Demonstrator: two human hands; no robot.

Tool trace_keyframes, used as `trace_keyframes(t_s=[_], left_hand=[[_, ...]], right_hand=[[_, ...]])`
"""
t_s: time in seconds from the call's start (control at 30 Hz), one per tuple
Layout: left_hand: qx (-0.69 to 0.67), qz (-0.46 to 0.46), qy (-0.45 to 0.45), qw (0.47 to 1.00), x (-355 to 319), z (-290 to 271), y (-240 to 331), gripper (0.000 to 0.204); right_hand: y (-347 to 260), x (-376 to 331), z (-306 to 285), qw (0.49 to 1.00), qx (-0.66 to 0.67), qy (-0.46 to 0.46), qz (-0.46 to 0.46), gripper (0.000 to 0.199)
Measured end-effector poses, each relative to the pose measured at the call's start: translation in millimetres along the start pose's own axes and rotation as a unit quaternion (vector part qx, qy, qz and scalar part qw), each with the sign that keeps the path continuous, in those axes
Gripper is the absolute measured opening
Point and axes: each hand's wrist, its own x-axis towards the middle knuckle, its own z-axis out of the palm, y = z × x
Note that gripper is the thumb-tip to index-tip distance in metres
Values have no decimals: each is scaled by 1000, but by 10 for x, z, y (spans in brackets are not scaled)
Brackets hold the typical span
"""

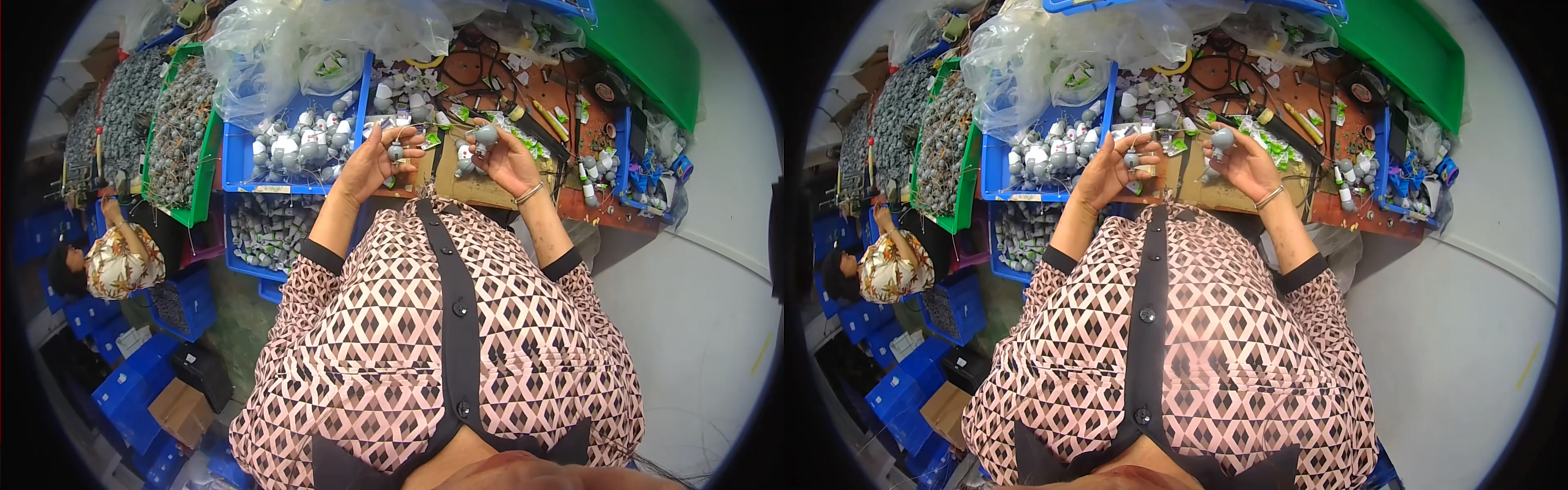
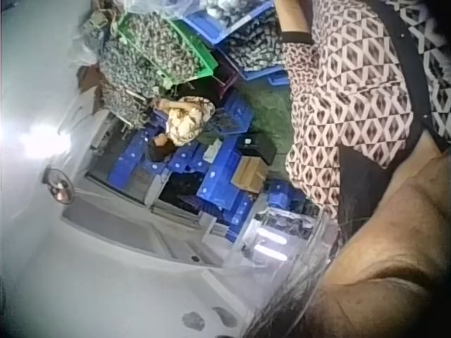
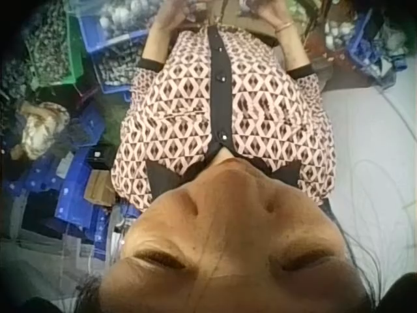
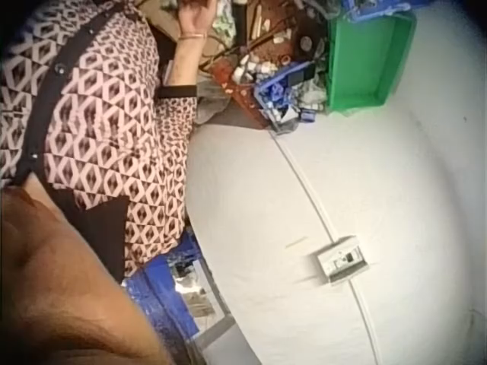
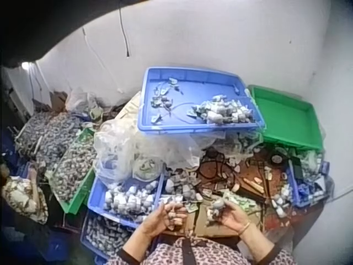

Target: Assembling lightbulb components at a workbench in a factory.

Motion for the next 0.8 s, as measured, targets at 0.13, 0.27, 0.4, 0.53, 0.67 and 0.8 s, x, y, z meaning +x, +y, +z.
trace_keyframes(t_s=[0.13, 0.27, 0.4, 0.53, 0.67, 0.8], left_hand=[[-18, -1, 8, 1000, -4, 2, 2, 63], [0, 14, 24, 1000, -16, 8, -9, 58], [3, 14, 33, 999, -9, 1, -21, 55], [-5, 9, 26, 1000, 22, 6, -11, 51], [17, 18, 10, 1000, 12, -53, -18, 51], [18, 29, 19, 999, -12, -99, -5, 53]], right_hand=[[13, -2, 50, 1000, -11, 5, -6, 39], [26, -27, 92, 998, -51, 0, -28, 39], [-4, -44, 82, 997, -73, -16, -23, 39], [-25, -70, 81, 995, -90, -4, -34, 41], [-24, -90, 177, 990, -136, -14, -35, 46], [-7, -26, 196, 990, -138, -31, -24, 42]])
